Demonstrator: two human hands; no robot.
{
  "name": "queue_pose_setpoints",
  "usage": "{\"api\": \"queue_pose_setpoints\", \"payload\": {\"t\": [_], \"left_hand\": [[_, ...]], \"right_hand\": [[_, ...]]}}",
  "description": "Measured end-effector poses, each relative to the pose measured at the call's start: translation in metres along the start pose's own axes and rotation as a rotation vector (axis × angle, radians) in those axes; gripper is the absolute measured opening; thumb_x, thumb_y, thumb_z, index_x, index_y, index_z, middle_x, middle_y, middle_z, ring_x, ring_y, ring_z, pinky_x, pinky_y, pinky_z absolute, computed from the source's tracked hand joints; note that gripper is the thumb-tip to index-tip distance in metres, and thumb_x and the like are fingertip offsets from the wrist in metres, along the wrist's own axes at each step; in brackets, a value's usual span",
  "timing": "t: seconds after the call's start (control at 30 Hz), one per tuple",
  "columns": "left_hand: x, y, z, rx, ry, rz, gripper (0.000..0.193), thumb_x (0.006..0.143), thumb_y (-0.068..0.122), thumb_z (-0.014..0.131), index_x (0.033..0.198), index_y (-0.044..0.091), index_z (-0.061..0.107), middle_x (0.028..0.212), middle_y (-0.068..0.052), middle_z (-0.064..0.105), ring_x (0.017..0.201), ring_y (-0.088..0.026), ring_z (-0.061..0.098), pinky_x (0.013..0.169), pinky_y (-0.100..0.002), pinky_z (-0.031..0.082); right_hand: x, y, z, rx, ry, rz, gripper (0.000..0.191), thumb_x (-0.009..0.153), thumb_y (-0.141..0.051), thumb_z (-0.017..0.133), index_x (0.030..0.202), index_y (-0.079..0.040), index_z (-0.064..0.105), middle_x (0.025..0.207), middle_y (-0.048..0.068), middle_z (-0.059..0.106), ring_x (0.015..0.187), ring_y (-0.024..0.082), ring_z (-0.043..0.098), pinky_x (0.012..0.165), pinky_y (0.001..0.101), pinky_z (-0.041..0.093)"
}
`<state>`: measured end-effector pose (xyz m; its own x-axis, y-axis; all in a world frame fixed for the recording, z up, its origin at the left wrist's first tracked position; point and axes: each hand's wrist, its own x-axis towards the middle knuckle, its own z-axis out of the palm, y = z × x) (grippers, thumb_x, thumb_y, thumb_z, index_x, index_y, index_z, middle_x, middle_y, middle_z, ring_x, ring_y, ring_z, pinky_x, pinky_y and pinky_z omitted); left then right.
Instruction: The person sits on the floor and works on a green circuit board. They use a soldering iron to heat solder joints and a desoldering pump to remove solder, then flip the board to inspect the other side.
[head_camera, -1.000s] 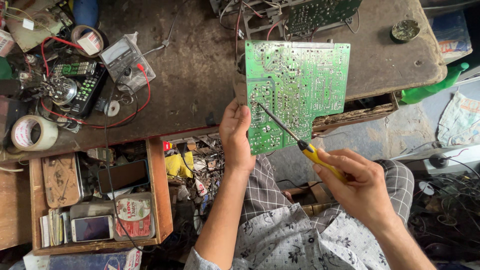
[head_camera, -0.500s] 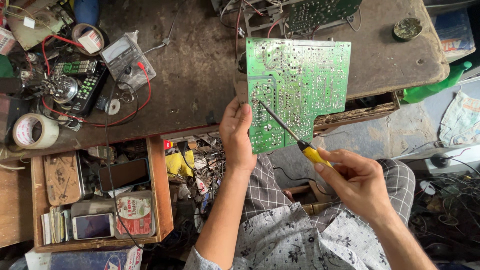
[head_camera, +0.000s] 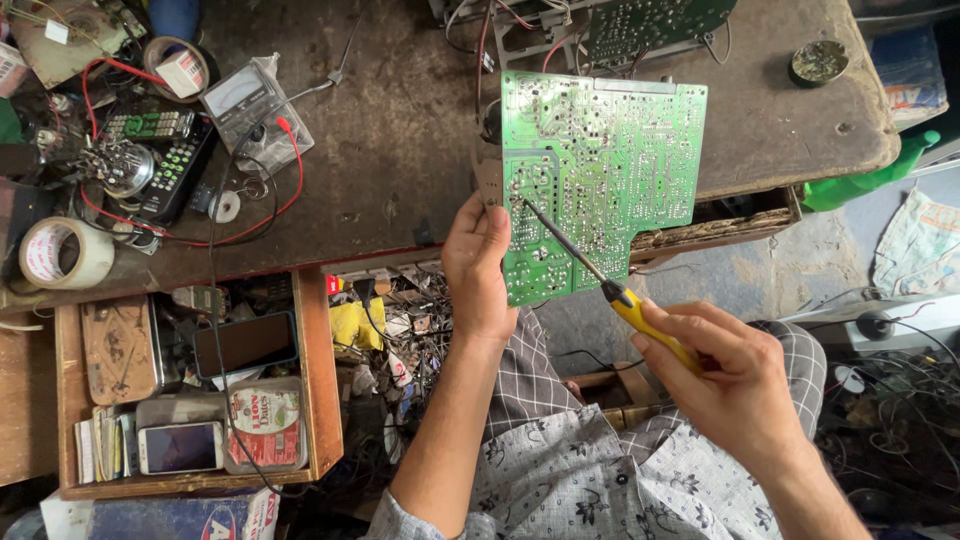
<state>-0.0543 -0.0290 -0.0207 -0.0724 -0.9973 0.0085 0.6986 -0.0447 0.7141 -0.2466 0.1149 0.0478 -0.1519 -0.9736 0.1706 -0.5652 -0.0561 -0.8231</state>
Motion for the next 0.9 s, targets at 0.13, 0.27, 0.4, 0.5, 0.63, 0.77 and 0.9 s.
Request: {"api": "queue_pose_setpoints", "payload": {"t": [0.13, 0.27, 0.4, 0.5, 0.63, 0.77, 0.9], "left_hand": [[-0.001, 0.000, 0.001, -0.023, -0.011, 0.005, 0.052, 0.101, 0.018, 0.070, 0.140, -0.010, 0.049, 0.129, -0.018, 0.067, 0.115, -0.019, 0.065, 0.100, -0.032, 0.052], [-0.001, 0.001, 0.001, -0.034, -0.018, 0.004, 0.052, 0.101, 0.017, 0.070, 0.140, -0.010, 0.049, 0.129, -0.018, 0.067, 0.115, -0.019, 0.066, 0.100, -0.032, 0.053], [-0.002, 0.002, 0.002, -0.039, -0.022, 0.002, 0.052, 0.101, 0.017, 0.071, 0.139, -0.010, 0.049, 0.128, -0.018, 0.068, 0.114, -0.019, 0.066, 0.100, -0.032, 0.053], [-0.003, 0.002, 0.002, -0.039, -0.026, 0.005, 0.052, 0.101, 0.017, 0.071, 0.140, -0.010, 0.049, 0.128, -0.019, 0.068, 0.115, -0.019, 0.067, 0.100, -0.033, 0.053], [-0.004, 0.002, 0.002, -0.024, -0.024, 0.002, 0.052, 0.101, 0.017, 0.070, 0.140, -0.010, 0.049, 0.128, -0.020, 0.068, 0.114, -0.020, 0.067, 0.100, -0.034, 0.054], [-0.004, 0.002, 0.001, -0.010, -0.022, 0.004, 0.051, 0.101, 0.015, 0.069, 0.141, -0.010, 0.049, 0.128, -0.020, 0.067, 0.115, -0.020, 0.067, 0.100, -0.034, 0.054], [-0.004, 0.001, 0.000, -0.030, -0.014, 0.003, 0.050, 0.101, 0.014, 0.068, 0.141, -0.011, 0.048, 0.130, -0.020, 0.067, 0.115, -0.019, 0.066, 0.101, -0.033, 0.053]], "right_hand": [[-0.003, 0.017, 0.009, 0.176, -0.012, 0.253, 0.032, 0.085, -0.006, 0.078, 0.118, -0.007, 0.077, 0.082, -0.003, 0.070, 0.055, 0.001, 0.044, 0.045, 0.0212, 0.032], [-0.007, 0.038, 0.013, 0.277, -0.032, 0.413, 0.035, 0.085, -0.006, 0.078, 0.120, -0.008, 0.077, 0.073, -0.003, 0.067, 0.052, 0.001, 0.042, 0.044, 0.0207, 0.028], [-0.007, 0.059, 0.019, 0.364, -0.031, 0.401, 0.032, 0.087, -0.006, 0.078, 0.119, -0.005, 0.077, 0.073, -0.003, 0.071, 0.061, -0.002, 0.053, 0.051, 0.0160, 0.036], [-0.008, 0.070, 0.021, 0.411, -0.051, 0.391, 0.032, 0.088, -0.007, 0.077, 0.119, -0.006, 0.077, 0.073, -0.004, 0.071, 0.062, -0.002, 0.052, 0.051, 0.0157, 0.036], [-0.005, 0.074, 0.020, 0.391, -0.073, 0.427, 0.031, 0.087, -0.007, 0.077, 0.119, -0.007, 0.078, 0.066, -0.001, 0.070, 0.055, 0.000, 0.047, 0.046, 0.0180, 0.030], [-0.001, 0.061, 0.018, 0.276, -0.041, 0.321, 0.031, 0.087, -0.006, 0.079, 0.119, -0.007, 0.079, 0.072, -0.002, 0.066, 0.056, 0.000, 0.043, 0.046, 0.0190, 0.028], [0.002, 0.032, 0.008, 0.044, -0.013, 0.024, 0.030, 0.087, -0.007, 0.078, 0.117, -0.007, 0.077, 0.089, -0.001, 0.076, 0.058, 0.003, 0.052, 0.047, 0.0211, 0.038]]}}
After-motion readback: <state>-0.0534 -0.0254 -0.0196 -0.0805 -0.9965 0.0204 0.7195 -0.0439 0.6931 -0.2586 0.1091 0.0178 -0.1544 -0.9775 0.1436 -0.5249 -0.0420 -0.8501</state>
